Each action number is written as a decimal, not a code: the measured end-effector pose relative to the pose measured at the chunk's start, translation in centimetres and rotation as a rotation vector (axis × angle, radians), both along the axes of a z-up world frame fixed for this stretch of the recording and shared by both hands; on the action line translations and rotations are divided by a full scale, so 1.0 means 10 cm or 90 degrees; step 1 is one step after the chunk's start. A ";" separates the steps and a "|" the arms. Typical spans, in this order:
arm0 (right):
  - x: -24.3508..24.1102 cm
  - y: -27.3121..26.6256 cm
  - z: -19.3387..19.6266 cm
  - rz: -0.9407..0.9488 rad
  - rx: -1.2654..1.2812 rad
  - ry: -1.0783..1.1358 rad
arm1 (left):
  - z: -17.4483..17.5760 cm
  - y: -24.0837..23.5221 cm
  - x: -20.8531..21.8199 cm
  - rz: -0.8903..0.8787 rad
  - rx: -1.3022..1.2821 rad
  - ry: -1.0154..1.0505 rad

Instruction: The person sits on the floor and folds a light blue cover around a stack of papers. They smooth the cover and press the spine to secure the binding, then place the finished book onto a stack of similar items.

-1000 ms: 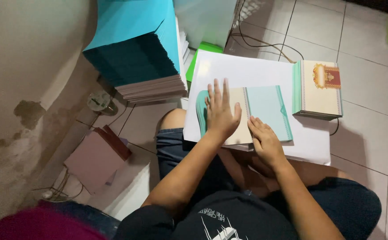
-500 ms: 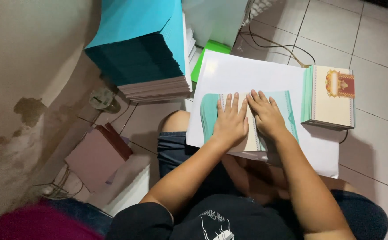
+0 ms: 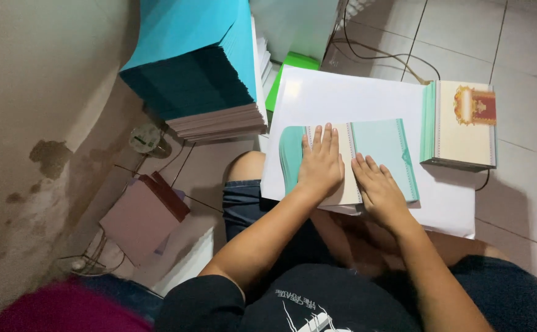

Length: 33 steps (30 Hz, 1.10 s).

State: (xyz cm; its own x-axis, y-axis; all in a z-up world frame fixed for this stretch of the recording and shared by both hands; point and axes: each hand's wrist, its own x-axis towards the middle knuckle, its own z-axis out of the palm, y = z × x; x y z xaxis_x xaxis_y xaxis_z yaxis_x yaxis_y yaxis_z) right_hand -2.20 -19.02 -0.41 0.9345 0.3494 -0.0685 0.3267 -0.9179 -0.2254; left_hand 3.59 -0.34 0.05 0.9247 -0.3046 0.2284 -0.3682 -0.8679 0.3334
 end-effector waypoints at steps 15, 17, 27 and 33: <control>0.31 -0.06 -0.15 -0.018 0.001 -0.072 | 0.04 -0.19 -0.11 -0.011 0.130 0.000; 0.13 -0.18 -0.20 -0.040 0.013 -0.087 | 0.06 -0.19 -0.11 -0.124 0.136 0.019; -0.02 -0.27 0.02 -0.157 0.325 -0.054 | 0.52 -0.16 0.32 -0.302 0.297 0.126; -0.04 -0.42 0.25 -0.192 0.833 0.106 | 0.96 0.48 0.22 0.035 -0.343 0.166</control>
